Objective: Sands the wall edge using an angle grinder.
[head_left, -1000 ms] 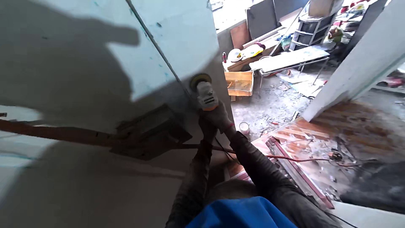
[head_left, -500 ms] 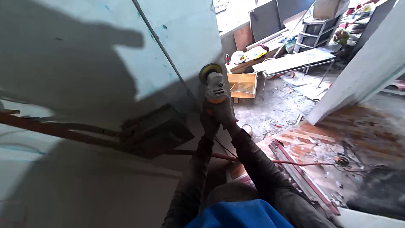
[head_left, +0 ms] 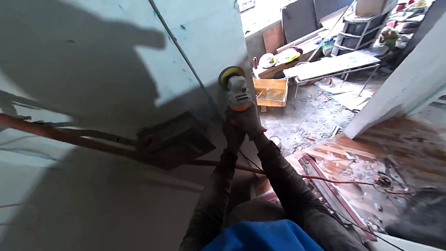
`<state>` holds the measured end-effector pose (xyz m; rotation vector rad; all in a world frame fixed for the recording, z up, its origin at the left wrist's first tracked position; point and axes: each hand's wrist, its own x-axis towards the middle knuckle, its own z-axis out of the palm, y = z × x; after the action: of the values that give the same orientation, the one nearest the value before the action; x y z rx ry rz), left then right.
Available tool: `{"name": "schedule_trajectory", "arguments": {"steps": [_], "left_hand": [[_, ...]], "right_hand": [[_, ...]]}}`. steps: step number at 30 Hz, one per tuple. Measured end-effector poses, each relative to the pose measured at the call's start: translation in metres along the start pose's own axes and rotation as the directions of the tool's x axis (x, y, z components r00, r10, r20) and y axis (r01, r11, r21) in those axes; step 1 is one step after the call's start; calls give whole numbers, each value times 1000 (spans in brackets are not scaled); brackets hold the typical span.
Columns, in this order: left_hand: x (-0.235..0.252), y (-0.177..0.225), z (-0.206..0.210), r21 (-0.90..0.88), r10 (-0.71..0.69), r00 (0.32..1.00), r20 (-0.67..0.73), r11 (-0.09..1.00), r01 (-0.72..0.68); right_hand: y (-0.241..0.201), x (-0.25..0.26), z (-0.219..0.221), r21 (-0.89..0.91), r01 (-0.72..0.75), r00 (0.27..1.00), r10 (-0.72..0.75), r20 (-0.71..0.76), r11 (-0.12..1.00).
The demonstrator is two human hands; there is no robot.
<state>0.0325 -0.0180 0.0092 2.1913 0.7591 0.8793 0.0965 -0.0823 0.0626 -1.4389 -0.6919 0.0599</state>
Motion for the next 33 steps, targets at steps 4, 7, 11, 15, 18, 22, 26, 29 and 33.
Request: {"name": "schedule_trajectory", "arguments": {"steps": [4, 7, 11, 15, 18, 22, 26, 29, 33], "left_hand": [[-2, 5, -1, 49, -37, 998, 48, 998, 35], [0, 8, -5, 98, -52, 998, 46, 994, 47], [6, 17, -13, 35, 2, 999, -32, 999, -1], [8, 14, -12, 112, 40, 999, -29, 993, -37], [-9, -1, -3, 250, 6, 999, 47, 968, -17], [-21, -4, 4, 260, -47, 997, 57, 965, 30], [-3, 18, -12, 284, -28, 999, 18, 959, 21], [-1, 20, -14, 353, -39, 999, 37, 935, 24], [-11, 22, -13, 389, -62, 994, 87, 921, 23]], "right_hand": [[11, -1, -2, 104, -85, 994, 92, -60, 991], [4, -2, -2, 107, -132, 989, 139, -58, 985], [-17, 6, -3, 145, -35, 999, 34, 10, 989], [-9, 8, -4, 183, -11, 1000, 12, -4, 983], [16, -7, -9, 259, -144, 988, 153, -16, 955], [26, -12, -11, 286, -193, 980, 199, 8, 939], [4, 1, -11, 254, -93, 996, 93, 13, 963], [2, 0, -13, 274, -98, 995, 102, -1, 957], [10, -6, -18, 295, -197, 980, 200, 20, 935]]}}
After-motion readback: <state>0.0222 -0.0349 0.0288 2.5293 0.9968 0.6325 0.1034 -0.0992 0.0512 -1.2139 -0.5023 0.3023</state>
